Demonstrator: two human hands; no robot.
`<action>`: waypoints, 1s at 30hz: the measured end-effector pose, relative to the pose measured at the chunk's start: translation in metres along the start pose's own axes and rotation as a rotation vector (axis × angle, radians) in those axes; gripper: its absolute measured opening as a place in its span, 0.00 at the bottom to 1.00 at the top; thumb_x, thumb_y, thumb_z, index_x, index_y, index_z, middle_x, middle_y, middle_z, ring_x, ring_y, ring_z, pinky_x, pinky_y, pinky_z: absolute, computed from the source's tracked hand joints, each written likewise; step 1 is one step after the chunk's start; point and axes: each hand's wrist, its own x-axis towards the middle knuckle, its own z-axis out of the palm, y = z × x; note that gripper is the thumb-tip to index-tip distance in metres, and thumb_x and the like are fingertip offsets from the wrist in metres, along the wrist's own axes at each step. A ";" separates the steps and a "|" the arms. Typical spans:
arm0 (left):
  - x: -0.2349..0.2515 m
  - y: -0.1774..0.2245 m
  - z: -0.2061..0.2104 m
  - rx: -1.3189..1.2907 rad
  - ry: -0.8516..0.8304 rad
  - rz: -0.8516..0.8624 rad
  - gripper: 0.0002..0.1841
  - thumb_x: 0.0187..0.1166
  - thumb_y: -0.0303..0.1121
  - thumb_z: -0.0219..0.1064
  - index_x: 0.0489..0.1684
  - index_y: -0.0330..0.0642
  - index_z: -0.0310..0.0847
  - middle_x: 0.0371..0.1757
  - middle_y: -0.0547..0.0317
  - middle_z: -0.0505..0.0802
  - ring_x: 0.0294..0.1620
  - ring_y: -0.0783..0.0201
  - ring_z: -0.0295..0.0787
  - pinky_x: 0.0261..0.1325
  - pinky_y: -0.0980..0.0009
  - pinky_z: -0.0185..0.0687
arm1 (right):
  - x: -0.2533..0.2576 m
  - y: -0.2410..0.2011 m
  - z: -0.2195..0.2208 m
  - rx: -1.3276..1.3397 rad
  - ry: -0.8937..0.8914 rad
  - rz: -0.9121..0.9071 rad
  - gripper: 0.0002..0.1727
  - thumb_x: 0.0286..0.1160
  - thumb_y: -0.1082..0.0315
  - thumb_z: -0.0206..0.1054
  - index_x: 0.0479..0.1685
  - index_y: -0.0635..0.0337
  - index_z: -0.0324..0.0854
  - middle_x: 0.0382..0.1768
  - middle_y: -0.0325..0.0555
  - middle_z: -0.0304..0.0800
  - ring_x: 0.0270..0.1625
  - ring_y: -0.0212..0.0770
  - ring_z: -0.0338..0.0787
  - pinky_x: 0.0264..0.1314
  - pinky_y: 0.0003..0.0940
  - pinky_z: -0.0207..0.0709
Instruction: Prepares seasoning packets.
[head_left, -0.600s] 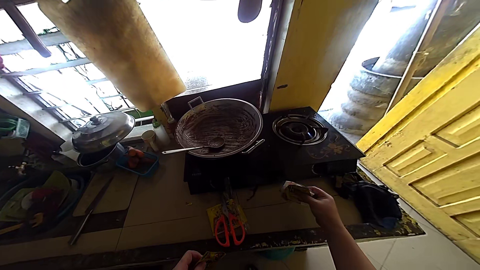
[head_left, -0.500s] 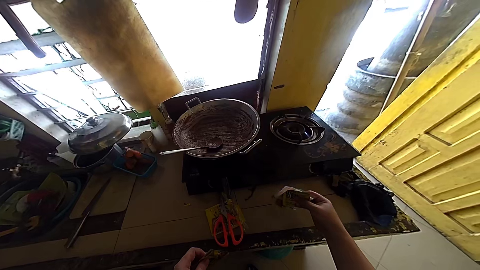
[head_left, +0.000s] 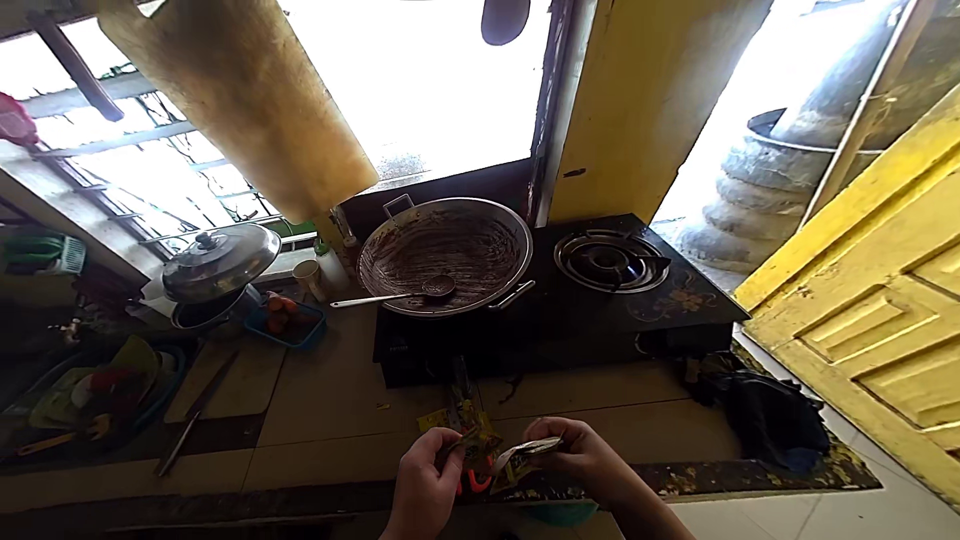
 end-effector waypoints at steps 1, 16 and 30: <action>0.000 0.001 0.003 0.002 0.000 0.005 0.08 0.80 0.32 0.69 0.50 0.41 0.89 0.46 0.62 0.94 0.47 0.75 0.92 0.52 0.78 0.88 | 0.002 0.000 0.001 0.003 -0.027 -0.011 0.08 0.66 0.63 0.80 0.41 0.53 0.92 0.45 0.36 0.94 0.46 0.29 0.91 0.49 0.27 0.87; 0.008 -0.072 -0.019 0.274 0.372 -0.411 0.10 0.82 0.31 0.68 0.54 0.36 0.89 0.50 0.50 0.95 0.53 0.60 0.92 0.63 0.60 0.85 | 0.021 0.011 -0.021 0.019 0.012 0.130 0.10 0.65 0.75 0.77 0.45 0.61 0.90 0.41 0.41 0.96 0.44 0.32 0.94 0.51 0.30 0.89; 0.061 -0.102 -0.066 0.189 0.202 -0.492 0.12 0.85 0.28 0.60 0.59 0.36 0.87 0.58 0.46 0.92 0.61 0.55 0.89 0.68 0.56 0.81 | 0.142 0.064 0.086 -0.119 0.260 0.272 0.11 0.74 0.70 0.72 0.51 0.62 0.84 0.40 0.44 0.91 0.43 0.33 0.90 0.50 0.31 0.84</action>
